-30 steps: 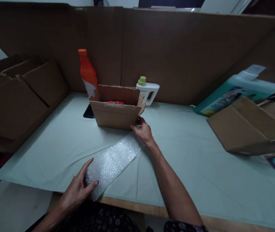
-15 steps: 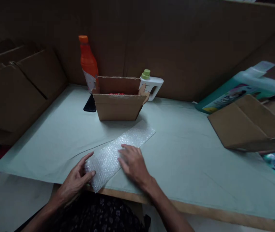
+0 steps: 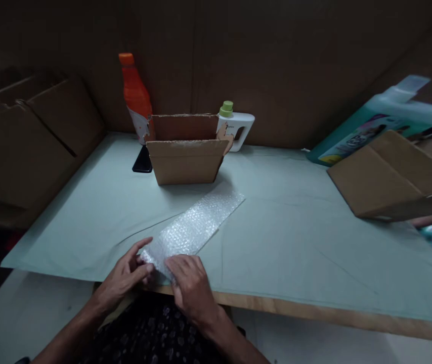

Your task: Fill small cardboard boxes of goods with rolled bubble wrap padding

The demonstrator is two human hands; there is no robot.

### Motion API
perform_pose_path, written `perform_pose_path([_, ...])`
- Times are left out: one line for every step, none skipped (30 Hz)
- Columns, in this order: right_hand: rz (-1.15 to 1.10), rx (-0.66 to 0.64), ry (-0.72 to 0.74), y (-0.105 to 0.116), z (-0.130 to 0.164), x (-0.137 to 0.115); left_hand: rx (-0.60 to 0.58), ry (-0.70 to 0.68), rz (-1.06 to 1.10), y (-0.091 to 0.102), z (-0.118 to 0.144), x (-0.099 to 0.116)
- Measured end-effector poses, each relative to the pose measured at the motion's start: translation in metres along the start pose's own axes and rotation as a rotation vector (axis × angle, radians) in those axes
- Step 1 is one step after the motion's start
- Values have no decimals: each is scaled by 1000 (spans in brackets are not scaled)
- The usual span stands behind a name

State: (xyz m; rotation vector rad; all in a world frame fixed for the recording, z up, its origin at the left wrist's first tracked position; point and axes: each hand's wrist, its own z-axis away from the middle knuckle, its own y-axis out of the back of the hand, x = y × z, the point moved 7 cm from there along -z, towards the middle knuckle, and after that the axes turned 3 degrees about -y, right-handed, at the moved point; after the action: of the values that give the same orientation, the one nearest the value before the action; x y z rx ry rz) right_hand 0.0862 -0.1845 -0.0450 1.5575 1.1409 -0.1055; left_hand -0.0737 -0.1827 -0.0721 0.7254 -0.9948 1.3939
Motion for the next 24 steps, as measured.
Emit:
perform_pose_path([-60,28,-27,3,-1,5,10,-48,-89,9,0,3])
perform_pose_path([-126,36,-73,8,-3,10,30,-111,-193,18,1,6])
perform_pose_path([-198,18,-132,13,-3,16,51,-187,-303,26,3,10])
perform_pose_path([-272,-23,-193,18,-3,20,60,-270,-411,32,7,15])
perform_pose_path([-342,-82,-255,22,-1,23,50,-351,-509,33,11,18])
perform_pose_path([-405,-150,-310,24,1,25,20,-425,-587,30,15,19])
perform_pose_path([-462,-216,-355,27,3,25,-35,-490,-639,23,20,19])
perform_pose_path([-515,-276,-394,28,7,26,-103,-537,-670,14,25,16])
perform_pose_path([-568,-325,-433,28,10,26,-166,-561,-686,3,29,12])
perform_pose_path([-621,-362,-475,27,13,28,-205,-566,-692,-7,31,7])
perform_pose_path([-675,-386,-518,26,16,30,-218,-553,-692,-16,32,3])
perform_pose_path([-726,-389,-563,24,20,33,-201,-529,-689,-22,31,-1])
perform_pose_path([-770,-366,-610,22,23,37,-161,-492,-681,-25,28,-4])
perform_pose_path([-797,-321,-653,22,27,42,-110,-444,-670,-26,25,-7])
perform_pose_path([-796,-249,-687,23,30,48,-61,-389,-653,-26,21,-9])
perform_pose_path([-757,-158,-701,27,33,53,-15,-330,-631,-25,18,-10])
perform_pose_path([-671,-55,-690,33,37,58,29,-278,-607,-23,15,-10])
perform_pose_path([-542,48,-646,42,40,58,65,-237,-581,-21,12,-9])
perform_pose_path([-387,148,-564,53,42,54,92,-214,-558,-20,10,-7])
perform_pose_path([-228,229,-456,62,44,46,110,-207,-541,-19,8,-4])
perform_pose_path([-90,277,-335,68,45,35,119,-209,-532,-19,6,-1])
perform_pose_path([16,284,-217,69,45,23,119,-214,-534,-20,4,1])
perform_pose_path([90,255,-112,66,45,11,113,-217,-548,-20,1,3])
perform_pose_path([140,197,-30,60,44,3,104,-220,-571,-21,-1,4])
